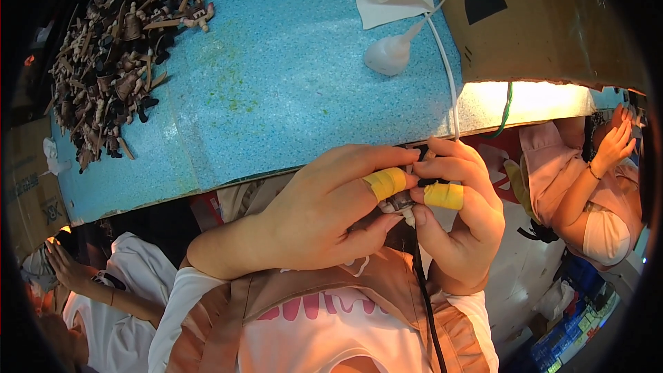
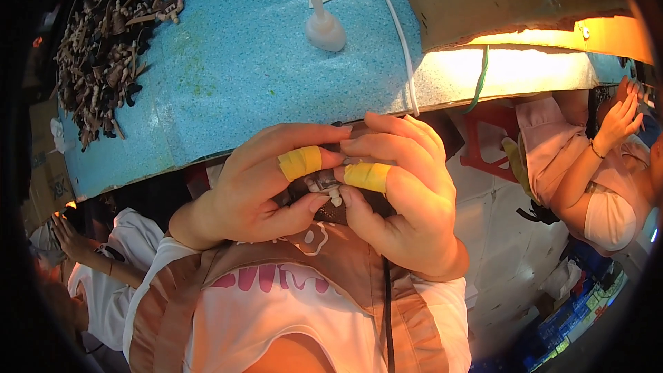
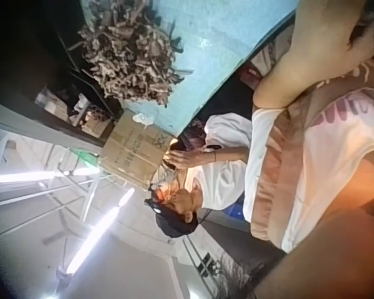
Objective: The person assembles plastic toy figure components by applying adhesive from a glue bottle with a glue applicator, then wiping excess glue with wipes while wearing finger cots.
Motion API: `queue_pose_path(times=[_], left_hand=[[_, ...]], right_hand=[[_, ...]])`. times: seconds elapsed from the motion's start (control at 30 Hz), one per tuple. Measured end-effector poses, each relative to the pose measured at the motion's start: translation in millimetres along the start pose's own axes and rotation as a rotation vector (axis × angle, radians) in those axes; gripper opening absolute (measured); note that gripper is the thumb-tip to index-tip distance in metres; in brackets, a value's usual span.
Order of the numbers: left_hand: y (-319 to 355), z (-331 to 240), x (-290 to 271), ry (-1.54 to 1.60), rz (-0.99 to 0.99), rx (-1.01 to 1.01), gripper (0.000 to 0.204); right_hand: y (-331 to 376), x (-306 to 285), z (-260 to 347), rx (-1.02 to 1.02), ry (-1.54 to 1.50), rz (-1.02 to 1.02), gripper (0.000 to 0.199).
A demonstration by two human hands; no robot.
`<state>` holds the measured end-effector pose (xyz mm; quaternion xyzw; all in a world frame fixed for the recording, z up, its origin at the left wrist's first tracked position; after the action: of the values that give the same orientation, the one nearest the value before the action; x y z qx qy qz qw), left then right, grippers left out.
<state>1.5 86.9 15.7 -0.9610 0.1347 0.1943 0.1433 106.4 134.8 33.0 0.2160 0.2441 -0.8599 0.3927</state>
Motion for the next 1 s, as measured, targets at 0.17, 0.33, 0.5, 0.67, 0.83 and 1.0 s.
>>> queue_pose_path(times=[0.17,0.33,0.5,0.67,0.83,1.0], left_hand=[[0,0,3,-0.095,-0.026,0.027,0.037],[-7,3,6,-0.033,-0.017,0.011,0.035],[-9,7,9,0.049,-0.033,-0.033,0.033],[-10,15,10,0.298,-0.049,-0.131,0.031],[-4,28,28,0.908,-0.081,-0.282,0.027],[-1,27,41,1.147,-0.018,-0.449,0.039]], right_hand=[[0,1,-4,0.072,0.047,0.033,0.02],[3,-1,-5,0.081,0.113,0.029,0.019],[7,-2,-3,0.095,0.145,-0.01,0.018],[16,-10,-10,0.034,0.015,-0.094,0.029],[26,-7,4,-0.103,0.106,-0.136,0.045],[34,-4,3,-0.145,0.327,-0.278,0.058]])
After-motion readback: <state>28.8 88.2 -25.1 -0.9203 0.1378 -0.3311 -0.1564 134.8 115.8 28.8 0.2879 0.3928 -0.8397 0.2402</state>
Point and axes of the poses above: each hand's wrist, its own y-axis away from the middle knuckle, its own x-axis out of the palm, z = x × y, the point moved 9 cm from there along -y, towards the middle knuckle, and after that the axes turned 11 degrees about z, right-handed, at the moved point
